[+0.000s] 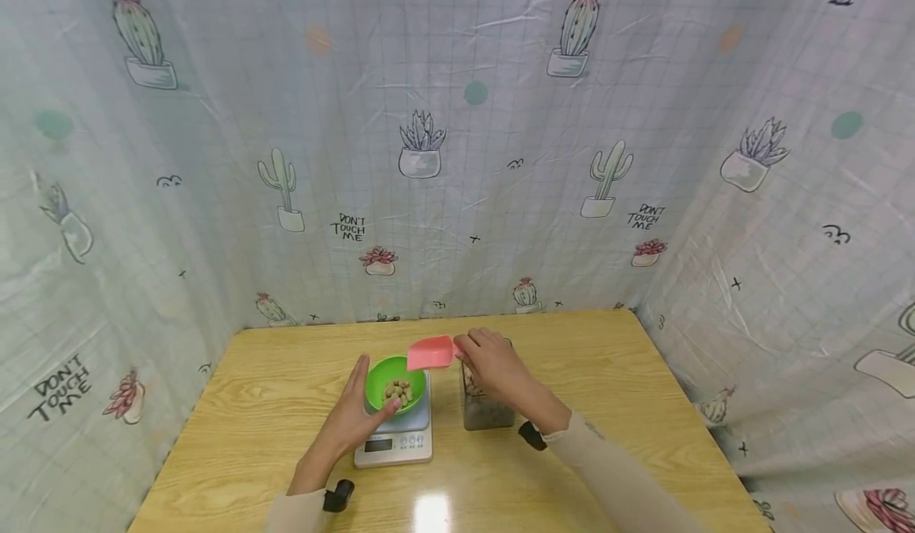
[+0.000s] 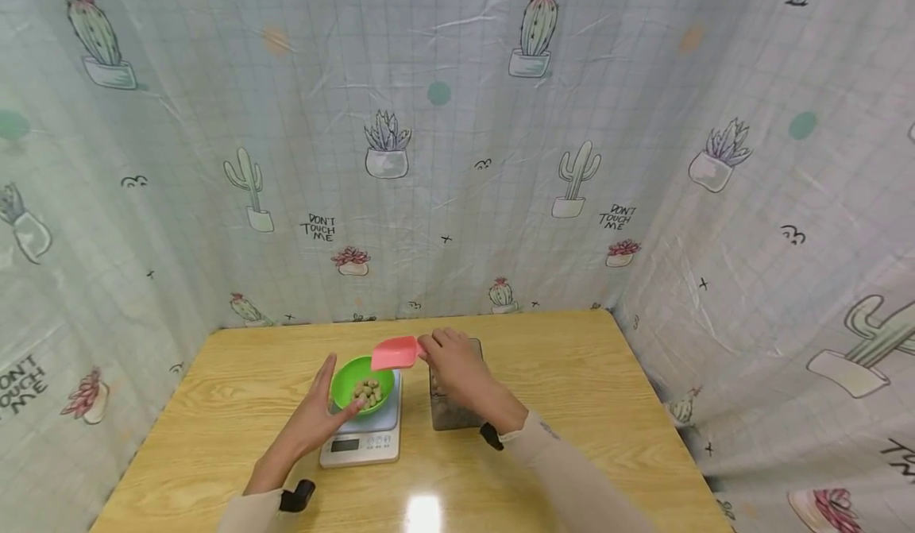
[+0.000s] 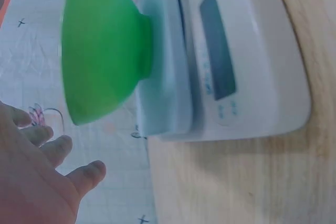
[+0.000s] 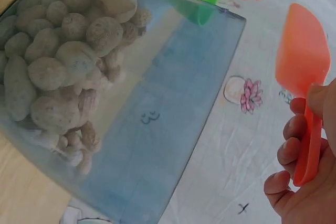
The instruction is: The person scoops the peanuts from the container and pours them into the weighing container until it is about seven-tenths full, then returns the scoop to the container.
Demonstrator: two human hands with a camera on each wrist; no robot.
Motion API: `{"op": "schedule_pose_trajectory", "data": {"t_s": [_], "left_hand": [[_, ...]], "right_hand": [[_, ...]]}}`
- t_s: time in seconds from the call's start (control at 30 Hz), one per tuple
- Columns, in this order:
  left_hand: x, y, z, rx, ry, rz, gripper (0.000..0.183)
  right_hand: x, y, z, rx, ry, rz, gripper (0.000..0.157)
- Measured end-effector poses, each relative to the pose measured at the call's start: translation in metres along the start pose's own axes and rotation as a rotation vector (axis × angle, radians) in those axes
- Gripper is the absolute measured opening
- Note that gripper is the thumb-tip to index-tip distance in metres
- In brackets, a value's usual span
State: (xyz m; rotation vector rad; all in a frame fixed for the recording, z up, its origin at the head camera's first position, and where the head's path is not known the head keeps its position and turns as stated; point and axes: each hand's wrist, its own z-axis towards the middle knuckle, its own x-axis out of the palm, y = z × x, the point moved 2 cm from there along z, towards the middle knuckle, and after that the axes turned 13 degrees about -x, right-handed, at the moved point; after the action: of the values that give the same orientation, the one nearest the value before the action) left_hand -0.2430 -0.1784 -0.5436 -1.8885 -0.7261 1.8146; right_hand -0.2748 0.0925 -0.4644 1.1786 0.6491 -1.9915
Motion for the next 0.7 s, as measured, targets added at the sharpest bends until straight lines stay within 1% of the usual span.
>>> {"op": "schedule_pose_trajectory", "data": {"t_s": [0.13,0.33,0.47,0.57,0.7], "left_hand": [[-0.004,-0.008,-0.002,0.023,-0.018,-0.014,0.102],[-0.010,-0.023,-0.006,0.052,-0.038,-0.039,0.101],[-0.011,-0.034,-0.006,0.083,-0.037,-0.043,0.100],[-0.011,-0.044,-0.004,0.112,-0.032,-0.048,0.099],[-0.009,-0.059,-0.003,0.151,-0.022,-0.057,0.099]], "right_hand": [[-0.004,-0.006,-0.007,0.030,-0.044,0.019,0.023],[-0.012,-0.014,-0.018,0.016,-0.123,0.004,0.018],[-0.017,-0.022,-0.027,0.022,-0.103,-0.012,0.017],[-0.025,-0.030,-0.034,0.023,-0.087,-0.028,0.017],[-0.035,-0.038,-0.042,-0.003,-0.089,-0.069,0.017]]}}
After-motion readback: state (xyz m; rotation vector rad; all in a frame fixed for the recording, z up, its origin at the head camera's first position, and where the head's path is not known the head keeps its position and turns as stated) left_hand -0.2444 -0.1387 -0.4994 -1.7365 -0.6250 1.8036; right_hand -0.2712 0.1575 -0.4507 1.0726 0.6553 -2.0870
